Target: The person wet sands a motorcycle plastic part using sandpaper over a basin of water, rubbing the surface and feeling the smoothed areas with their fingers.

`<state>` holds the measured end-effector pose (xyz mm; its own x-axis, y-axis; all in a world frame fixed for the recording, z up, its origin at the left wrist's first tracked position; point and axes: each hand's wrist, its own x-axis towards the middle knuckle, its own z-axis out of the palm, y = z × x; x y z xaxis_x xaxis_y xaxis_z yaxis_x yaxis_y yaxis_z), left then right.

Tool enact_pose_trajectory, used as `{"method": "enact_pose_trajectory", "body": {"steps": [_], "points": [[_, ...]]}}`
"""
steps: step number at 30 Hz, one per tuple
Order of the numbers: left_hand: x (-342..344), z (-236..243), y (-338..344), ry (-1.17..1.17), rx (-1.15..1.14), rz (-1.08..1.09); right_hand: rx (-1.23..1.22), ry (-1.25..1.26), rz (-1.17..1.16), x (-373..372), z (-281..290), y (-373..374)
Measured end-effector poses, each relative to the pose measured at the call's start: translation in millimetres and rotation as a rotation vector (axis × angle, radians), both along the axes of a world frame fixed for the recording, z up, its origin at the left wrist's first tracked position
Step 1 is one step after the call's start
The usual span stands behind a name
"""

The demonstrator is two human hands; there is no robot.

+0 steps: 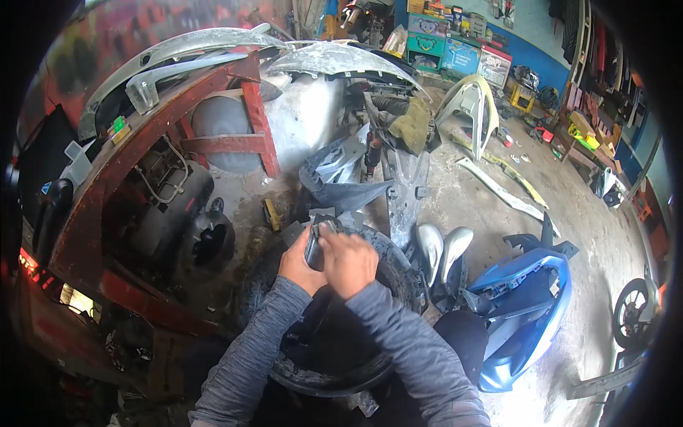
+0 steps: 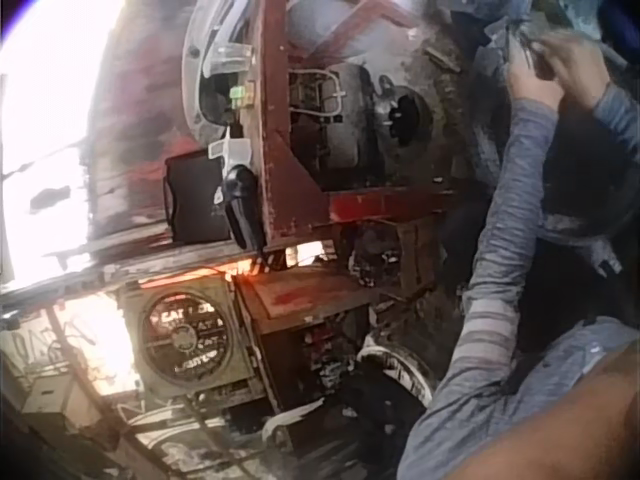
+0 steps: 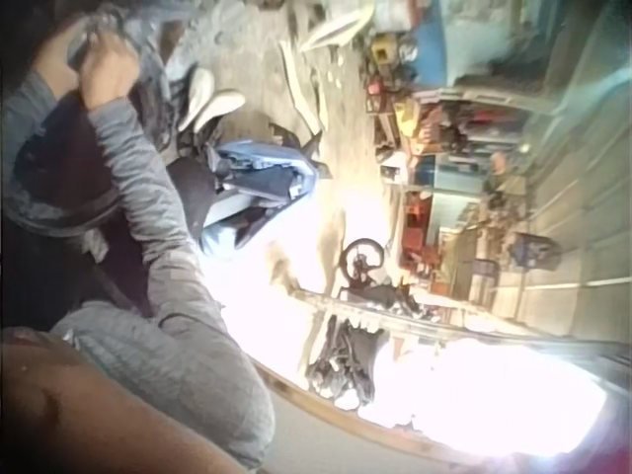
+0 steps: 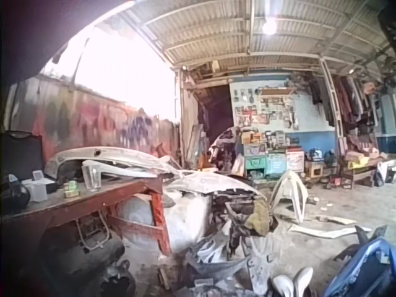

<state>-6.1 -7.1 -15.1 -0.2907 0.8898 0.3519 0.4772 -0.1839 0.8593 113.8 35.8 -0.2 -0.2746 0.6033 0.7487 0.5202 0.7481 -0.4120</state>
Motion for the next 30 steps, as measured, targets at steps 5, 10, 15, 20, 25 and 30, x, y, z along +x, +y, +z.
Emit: {"method": "enact_pose_trajectory", "body": {"steps": [5, 10, 15, 20, 25, 30], "points": [[1.0, -0.6, -1.3, 0.044, -0.034, -0.008, -0.047, -0.050, 0.009, 6.4, -2.8, -4.1], [1.3, 4.7, -5.2, 0.022, -0.025, -0.019, -0.022, -0.028, -0.006, 8.6, 2.1, -9.3], [-0.5, 0.6, -7.9, -0.015, -0.059, 0.004, -0.009, -0.016, 0.041, 7.8, -11.8, -23.8], [-2.3, -0.4, -6.2, 0.018, -0.015, -0.054, 0.034, 0.068, 0.056, 8.8, -8.1, -8.1], [-1.7, -2.8, -1.7, 0.063, 0.019, -0.083, 0.068, -0.023, 0.039, 20.0, -4.7, -3.7], [-2.9, -2.1, -3.9, 0.033, -0.023, -0.063, 0.087, -0.047, 0.099, 19.5, -5.1, -6.8]]}}
